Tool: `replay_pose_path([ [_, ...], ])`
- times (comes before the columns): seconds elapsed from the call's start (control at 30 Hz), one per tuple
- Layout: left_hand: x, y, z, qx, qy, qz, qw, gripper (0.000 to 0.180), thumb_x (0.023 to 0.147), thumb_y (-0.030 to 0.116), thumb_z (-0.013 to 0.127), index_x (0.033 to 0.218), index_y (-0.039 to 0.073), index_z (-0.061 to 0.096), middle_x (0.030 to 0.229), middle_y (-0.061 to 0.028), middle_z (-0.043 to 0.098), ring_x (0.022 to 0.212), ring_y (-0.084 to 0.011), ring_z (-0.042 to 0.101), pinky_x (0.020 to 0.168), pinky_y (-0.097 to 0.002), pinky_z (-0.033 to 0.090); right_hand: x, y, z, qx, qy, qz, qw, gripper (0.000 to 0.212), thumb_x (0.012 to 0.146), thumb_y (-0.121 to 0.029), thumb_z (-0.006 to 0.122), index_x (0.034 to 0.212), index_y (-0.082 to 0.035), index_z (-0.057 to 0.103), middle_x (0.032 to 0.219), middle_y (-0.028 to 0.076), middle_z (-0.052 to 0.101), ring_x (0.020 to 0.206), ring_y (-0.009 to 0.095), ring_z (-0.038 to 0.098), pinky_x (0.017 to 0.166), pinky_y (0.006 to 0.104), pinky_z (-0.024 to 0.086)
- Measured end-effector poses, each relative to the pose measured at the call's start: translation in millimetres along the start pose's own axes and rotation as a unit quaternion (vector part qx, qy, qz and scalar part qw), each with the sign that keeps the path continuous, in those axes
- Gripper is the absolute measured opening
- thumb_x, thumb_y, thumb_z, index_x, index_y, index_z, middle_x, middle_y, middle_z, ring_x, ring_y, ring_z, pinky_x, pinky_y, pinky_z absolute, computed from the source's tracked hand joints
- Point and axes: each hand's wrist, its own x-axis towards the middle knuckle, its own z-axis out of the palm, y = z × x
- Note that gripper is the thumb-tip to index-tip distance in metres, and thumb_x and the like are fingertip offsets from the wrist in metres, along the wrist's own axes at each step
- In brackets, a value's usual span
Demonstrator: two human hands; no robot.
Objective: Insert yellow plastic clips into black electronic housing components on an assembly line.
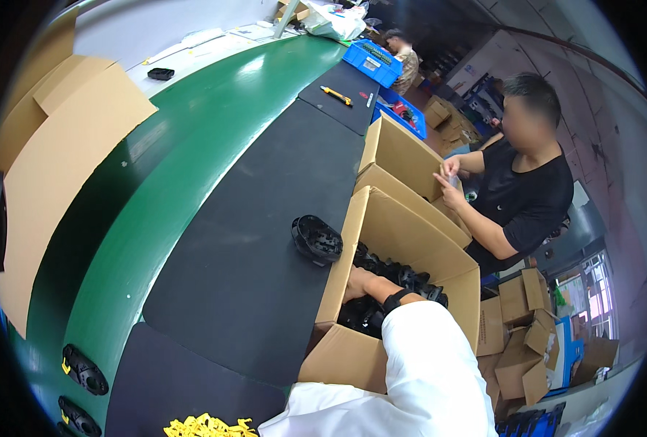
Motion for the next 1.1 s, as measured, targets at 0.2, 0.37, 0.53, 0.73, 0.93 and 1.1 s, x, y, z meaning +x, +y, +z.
replay_pose_path([
  [0.2, -2, -4, -5, 0.0, 0.006, -0.022, 1.0, 0.025, 0.1, 0.011, 0.051, 0.09, -0.008, 0.063, 0.077, -0.0125, 0.063, 0.063, -0.0182, 0.056, 0.058, -0.0281, 0.048, 6, 19, 25, -0.01, 0.051, 0.006, 0.999, 0.067, 0.061, -0.034, 0.085, 0.121, -0.011, 0.065, 0.126, 0.021, 0.058, 0.117, 0.038, 0.054, 0.1, 0.0422, 0.046],
  [0.37, -3, -3, -6, -0.006, 0.007, -0.032, 0.999, 0.025, 0.1, 0.011, 0.05, 0.09, -0.008, 0.063, 0.077, -0.0121, 0.063, 0.063, -0.0178, 0.056, 0.058, -0.0279, 0.048, 3, 16, 11, 0.112, -0.034, -0.025, 0.993, 0.067, 0.063, -0.028, 0.084, 0.123, -0.008, 0.063, 0.126, 0.021, 0.059, 0.118, 0.036, 0.054, 0.102, 0.0407, 0.044],
  [0.53, -4, -2, -10, 0.001, 0.002, -0.019, 1.0, 0.025, 0.1, 0.011, 0.05, 0.09, -0.008, 0.063, 0.078, -0.0124, 0.063, 0.063, -0.0181, 0.056, 0.059, -0.028, 0.048, -5, -18, -29, 0.166, -0.127, 0.023, 0.978, 0.059, 0.067, -0.024, 0.083, 0.12, -0.006, 0.064, 0.123, 0.018, 0.063, 0.118, 0.034, 0.057, 0.1, 0.04, 0.045],
  [0.73, -3, 3, -10, -0.003, -0.006, -0.019, 1.0, 0.025, 0.1, 0.011, 0.051, 0.091, -0.008, 0.063, 0.079, -0.0128, 0.064, 0.064, -0.0184, 0.057, 0.059, -0.028, 0.049, -28, -90, -111, 0.101, -0.214, 0.17, 0.957, 0.042, 0.084, -0.031, 0.073, 0.114, -0.002, 0.067, 0.111, 0.018, 0.068, 0.105, 0.031, 0.063, 0.089, 0.0396, 0.049],
  [0.93, -3, 1, -17, -0.004, -0.023, -0.007, 1.0, 0.023, 0.1, 0.01, 0.051, 0.091, -0.008, 0.063, 0.081, -0.0128, 0.064, 0.065, -0.0179, 0.058, 0.06, -0.0271, 0.05, -27, -87, -106, 0.079, -0.234, 0.211, 0.946, 0.045, 0.08, -0.029, 0.077, 0.115, -0.003, 0.067, 0.111, 0.017, 0.068, 0.106, 0.031, 0.062, 0.09, 0.0398, 0.049],
  [1.1, -2, 2, -19, 0.001, -0.024, -0.007, 1.0, 0.022, 0.1, 0.009, 0.05, 0.092, -0.008, 0.063, 0.081, -0.0129, 0.064, 0.066, -0.0182, 0.059, 0.061, -0.0272, 0.05, -29, -52, -70, 0.11, -0.145, 0.085, 0.98, 0.048, 0.074, -0.026, 0.08, 0.114, -0.003, 0.067, 0.112, 0.017, 0.068, 0.108, 0.032, 0.062, 0.092, 0.0396, 0.048],
])
